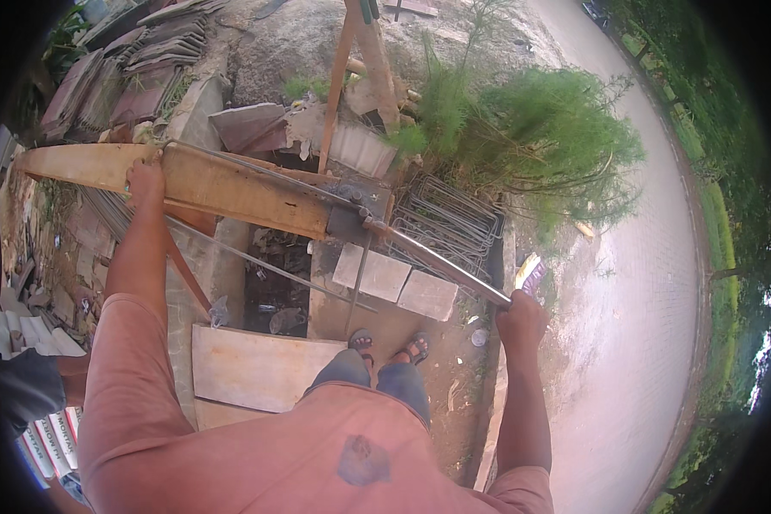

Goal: The person uses a manual metal bender to bend thin metal rods into U-shaped forms. They repeatedly insert a rod, apply force with the lever, and remove the bent piece, stacking the finished items nearby.

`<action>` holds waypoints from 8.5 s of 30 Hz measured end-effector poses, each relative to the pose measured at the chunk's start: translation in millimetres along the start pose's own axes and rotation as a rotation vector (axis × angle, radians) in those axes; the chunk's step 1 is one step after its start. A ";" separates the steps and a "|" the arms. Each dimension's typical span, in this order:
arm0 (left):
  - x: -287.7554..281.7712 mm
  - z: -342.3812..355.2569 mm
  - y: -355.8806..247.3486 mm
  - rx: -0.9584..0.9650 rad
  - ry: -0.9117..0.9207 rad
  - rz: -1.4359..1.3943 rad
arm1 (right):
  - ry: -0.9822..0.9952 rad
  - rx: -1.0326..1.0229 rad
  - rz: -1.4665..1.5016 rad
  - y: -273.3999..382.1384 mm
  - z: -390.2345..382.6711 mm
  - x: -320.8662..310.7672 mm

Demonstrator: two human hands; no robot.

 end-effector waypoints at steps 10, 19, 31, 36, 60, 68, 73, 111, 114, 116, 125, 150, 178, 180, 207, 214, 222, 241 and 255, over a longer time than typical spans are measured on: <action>14.2 7.5 -1.5 0.146 -0.067 0.089 | -0.060 -0.144 -0.039 -3.2 26.5 -12.2; 22.5 18.8 -1.7 0.200 0.038 0.043 | 0.240 -0.119 0.022 -10.1 2.6 -24.4; 16.6 20.1 -9.0 0.241 0.114 0.041 | -0.015 0.158 0.042 -3.6 -20.1 -25.6; 12.8 15.1 -19.0 0.255 0.130 0.023 | -0.049 0.232 0.009 -0.5 -38.5 -28.1; 31.6 22.4 -1.8 0.274 0.053 0.079 | 0.097 -0.154 -0.112 -8.0 86.9 -4.7; 12.1 15.6 -6.6 0.229 0.014 0.148 | 0.006 -0.096 0.010 -10.3 55.3 26.5; 15.7 16.2 -3.4 0.211 0.065 0.134 | 0.130 -0.011 0.099 -8.3 -2.0 37.1; -55.8 -182.5 101.3 -0.233 -0.178 -0.944 | 0.717 -0.442 1.205 181.3 11.6 -45.4; -58.7 -198.0 107.7 -0.278 -0.219 -1.115 | 0.702 -0.549 1.199 187.8 19.8 -45.3; -66.9 -201.0 100.6 -0.284 -0.226 -1.132 | 0.693 -0.566 1.244 193.7 22.4 -56.9; -79.9 -142.3 9.6 -0.053 -0.064 -0.696 | 0.716 -0.576 1.334 188.6 23.4 -60.3; -105.5 66.0 -70.8 0.317 -0.075 -0.645 | 0.290 -0.361 1.465 156.3 167.2 -115.5; -35.7 -24.2 3.2 0.257 0.024 0.131 | 0.662 -0.087 1.196 179.1 90.8 59.0; -38.3 -21.9 1.0 0.216 0.050 0.138 | 0.655 -0.084 1.188 178.5 89.9 59.6; -20.8 -3.1 -19.8 0.245 0.028 0.264 | 0.785 -0.100 1.185 179.7 83.9 48.0; -31.1 -17.2 -17.6 0.094 -0.051 0.327 | 0.476 -0.112 1.079 87.1 94.8 51.6; 13.1 15.2 25.8 0.265 -0.093 0.117 | 0.220 -0.555 0.289 8.7 186.8 31.9; 2.8 7.8 8.6 0.212 -0.016 -0.025 | -0.055 -1.367 -0.004 159.8 303.9 -26.4; 9.0 16.8 16.9 0.269 -0.033 0.014 | -0.016 -1.515 0.055 196.8 316.4 -23.4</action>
Point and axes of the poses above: each hand's wrist, its own z-axis towards the middle knuckle, its own x-axis out of the palm, y = z × x, the point moved 7 cm from there along z, towards the middle knuckle, and after that the axes turned 3 degrees about -z, right-handed, at the moved point
